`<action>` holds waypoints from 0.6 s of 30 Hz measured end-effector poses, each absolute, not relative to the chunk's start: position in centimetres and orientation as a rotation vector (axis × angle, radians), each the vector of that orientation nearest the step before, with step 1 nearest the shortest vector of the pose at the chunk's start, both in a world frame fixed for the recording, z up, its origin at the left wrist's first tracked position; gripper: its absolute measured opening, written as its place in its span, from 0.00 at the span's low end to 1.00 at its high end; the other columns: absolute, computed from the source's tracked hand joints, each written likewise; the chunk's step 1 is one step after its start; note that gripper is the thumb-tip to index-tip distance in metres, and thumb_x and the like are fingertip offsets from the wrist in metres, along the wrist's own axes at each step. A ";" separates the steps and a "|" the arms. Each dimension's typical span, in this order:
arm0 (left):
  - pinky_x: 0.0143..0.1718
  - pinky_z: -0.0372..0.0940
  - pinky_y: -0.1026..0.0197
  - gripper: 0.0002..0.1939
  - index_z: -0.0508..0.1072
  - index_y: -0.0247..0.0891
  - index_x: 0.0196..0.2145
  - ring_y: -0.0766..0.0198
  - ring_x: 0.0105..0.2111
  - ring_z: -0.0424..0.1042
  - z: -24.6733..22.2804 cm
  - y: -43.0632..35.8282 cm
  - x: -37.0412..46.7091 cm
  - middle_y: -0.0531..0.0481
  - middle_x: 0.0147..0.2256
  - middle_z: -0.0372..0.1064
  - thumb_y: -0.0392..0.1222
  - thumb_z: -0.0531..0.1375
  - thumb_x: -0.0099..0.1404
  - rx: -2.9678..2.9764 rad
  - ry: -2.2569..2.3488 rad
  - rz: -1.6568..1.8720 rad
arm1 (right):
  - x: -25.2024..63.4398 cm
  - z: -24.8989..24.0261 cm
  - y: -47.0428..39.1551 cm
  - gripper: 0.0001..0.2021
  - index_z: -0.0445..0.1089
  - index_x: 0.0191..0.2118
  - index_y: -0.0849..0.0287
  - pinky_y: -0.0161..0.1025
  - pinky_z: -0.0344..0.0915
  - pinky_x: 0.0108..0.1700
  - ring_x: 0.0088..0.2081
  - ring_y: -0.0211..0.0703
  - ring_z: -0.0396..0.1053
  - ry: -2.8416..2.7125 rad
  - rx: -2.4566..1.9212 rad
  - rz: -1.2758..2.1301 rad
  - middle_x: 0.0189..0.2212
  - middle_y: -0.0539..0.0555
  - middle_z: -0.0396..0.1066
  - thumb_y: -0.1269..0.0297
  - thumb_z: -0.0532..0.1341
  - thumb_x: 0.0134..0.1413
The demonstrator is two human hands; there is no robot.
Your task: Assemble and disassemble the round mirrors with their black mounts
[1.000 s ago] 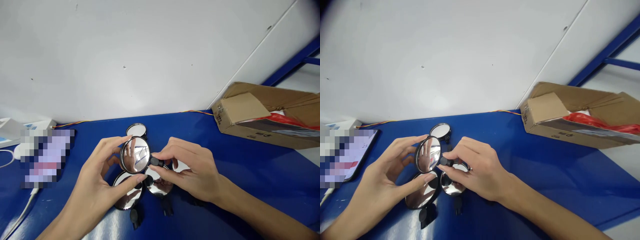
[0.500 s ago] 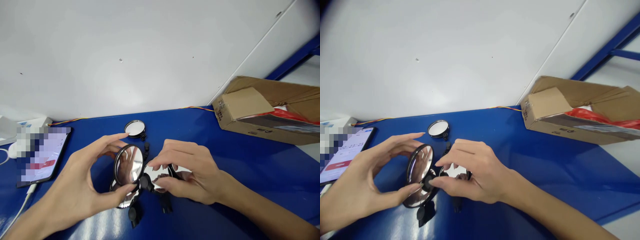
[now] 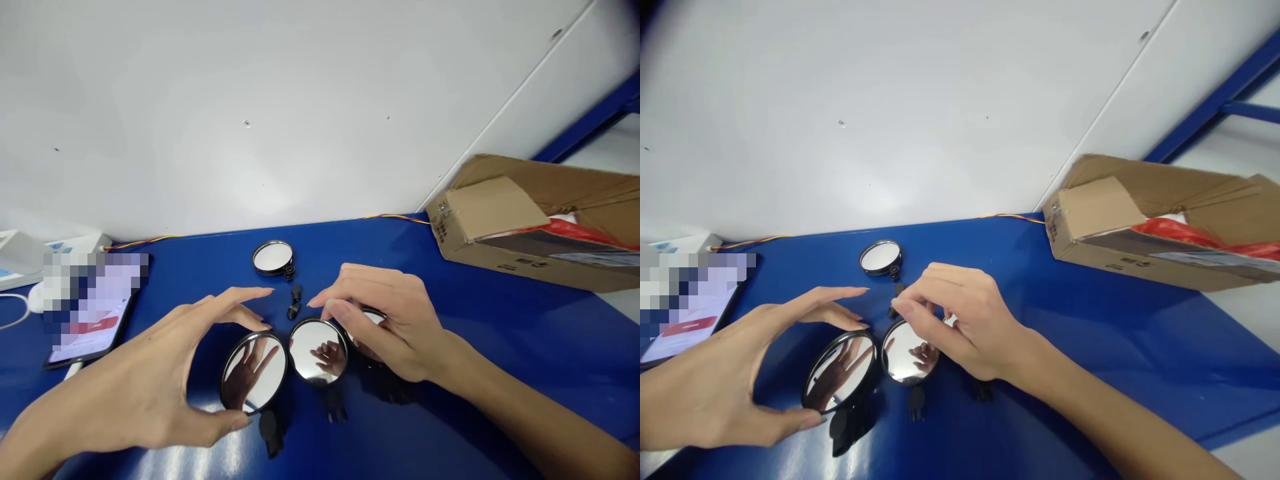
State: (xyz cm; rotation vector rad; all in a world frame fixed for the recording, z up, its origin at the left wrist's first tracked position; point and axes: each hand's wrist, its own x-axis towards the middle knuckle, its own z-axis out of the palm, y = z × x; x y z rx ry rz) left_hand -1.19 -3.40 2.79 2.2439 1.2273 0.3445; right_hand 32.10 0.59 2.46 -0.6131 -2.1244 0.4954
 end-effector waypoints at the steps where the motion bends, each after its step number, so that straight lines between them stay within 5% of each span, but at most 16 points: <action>1: 0.49 0.83 0.41 0.56 0.57 0.69 0.79 0.36 0.55 0.84 2.9 -3.4 -1.2 0.48 0.63 0.80 0.52 0.79 0.60 2.279 1.217 0.326 | 32.2 2.5 0.6 0.12 0.81 0.44 0.57 0.38 0.66 0.35 0.32 0.38 0.71 -2.128 -0.642 0.486 0.30 0.49 0.79 0.66 0.60 0.81; 12: 0.62 0.78 0.24 0.57 0.57 0.70 0.80 0.29 0.64 0.80 2.0 -3.6 -1.9 0.47 0.71 0.74 0.55 0.78 0.61 2.355 1.216 0.309 | 32.6 2.3 1.3 0.11 0.81 0.52 0.56 0.36 0.68 0.32 0.27 0.36 0.72 -2.007 -0.967 0.565 0.31 0.48 0.80 0.60 0.60 0.82; 18: 0.64 0.78 0.26 0.54 0.60 0.70 0.79 0.31 0.67 0.78 1.8 -3.6 -1.9 0.48 0.72 0.74 0.57 0.79 0.61 2.359 1.205 0.347 | 32.7 2.0 1.7 0.12 0.82 0.58 0.56 0.40 0.74 0.49 0.45 0.42 0.78 -2.213 -0.886 0.622 0.44 0.53 0.82 0.64 0.62 0.80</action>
